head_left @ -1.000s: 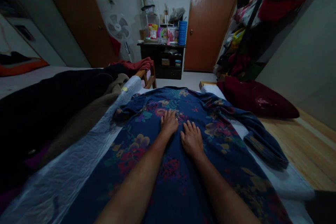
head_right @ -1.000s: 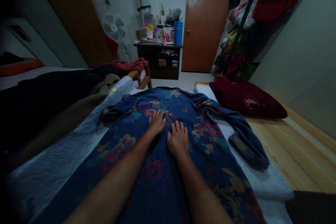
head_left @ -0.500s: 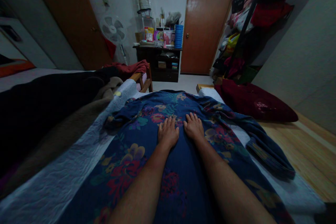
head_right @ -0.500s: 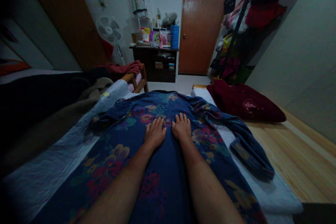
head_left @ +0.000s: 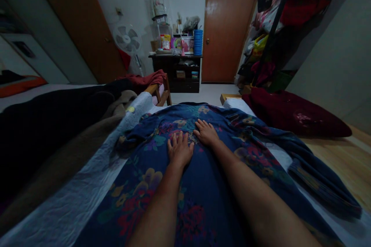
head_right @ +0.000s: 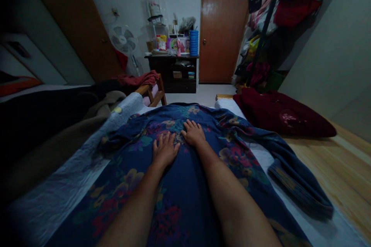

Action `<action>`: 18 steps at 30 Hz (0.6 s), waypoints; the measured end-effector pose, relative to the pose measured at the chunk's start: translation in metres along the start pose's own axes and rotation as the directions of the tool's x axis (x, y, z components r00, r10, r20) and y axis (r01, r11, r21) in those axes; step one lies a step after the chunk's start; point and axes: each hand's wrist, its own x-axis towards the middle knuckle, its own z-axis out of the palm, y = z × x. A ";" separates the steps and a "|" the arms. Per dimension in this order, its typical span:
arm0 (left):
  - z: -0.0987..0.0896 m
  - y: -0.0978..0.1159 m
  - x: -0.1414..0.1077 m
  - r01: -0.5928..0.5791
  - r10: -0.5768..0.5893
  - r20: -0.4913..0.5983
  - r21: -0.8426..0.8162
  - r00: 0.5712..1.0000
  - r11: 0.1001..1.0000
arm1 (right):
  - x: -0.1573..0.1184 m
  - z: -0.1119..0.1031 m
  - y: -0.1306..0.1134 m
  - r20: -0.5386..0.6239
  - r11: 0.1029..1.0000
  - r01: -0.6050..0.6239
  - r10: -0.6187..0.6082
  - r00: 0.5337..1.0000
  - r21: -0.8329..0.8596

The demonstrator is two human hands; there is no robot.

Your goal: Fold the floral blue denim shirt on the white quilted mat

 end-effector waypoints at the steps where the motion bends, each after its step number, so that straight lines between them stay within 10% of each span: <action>1: 0.000 0.000 0.000 -0.001 0.001 -0.003 0.000 1.000 1.000 | 0.006 -0.001 0.003 0.001 1.000 -0.015 0.015 1.000 -0.010; 12: -0.005 0.005 0.007 0.059 -0.057 0.051 -0.025 0.997 0.998 | 0.025 0.005 0.016 -0.072 0.984 -0.178 0.179 0.981 0.014; 18: 0.001 -0.003 0.050 -0.036 0.042 -0.128 0.049 0.991 0.998 | 0.027 0.008 0.018 -0.087 0.983 -0.185 0.186 0.979 0.020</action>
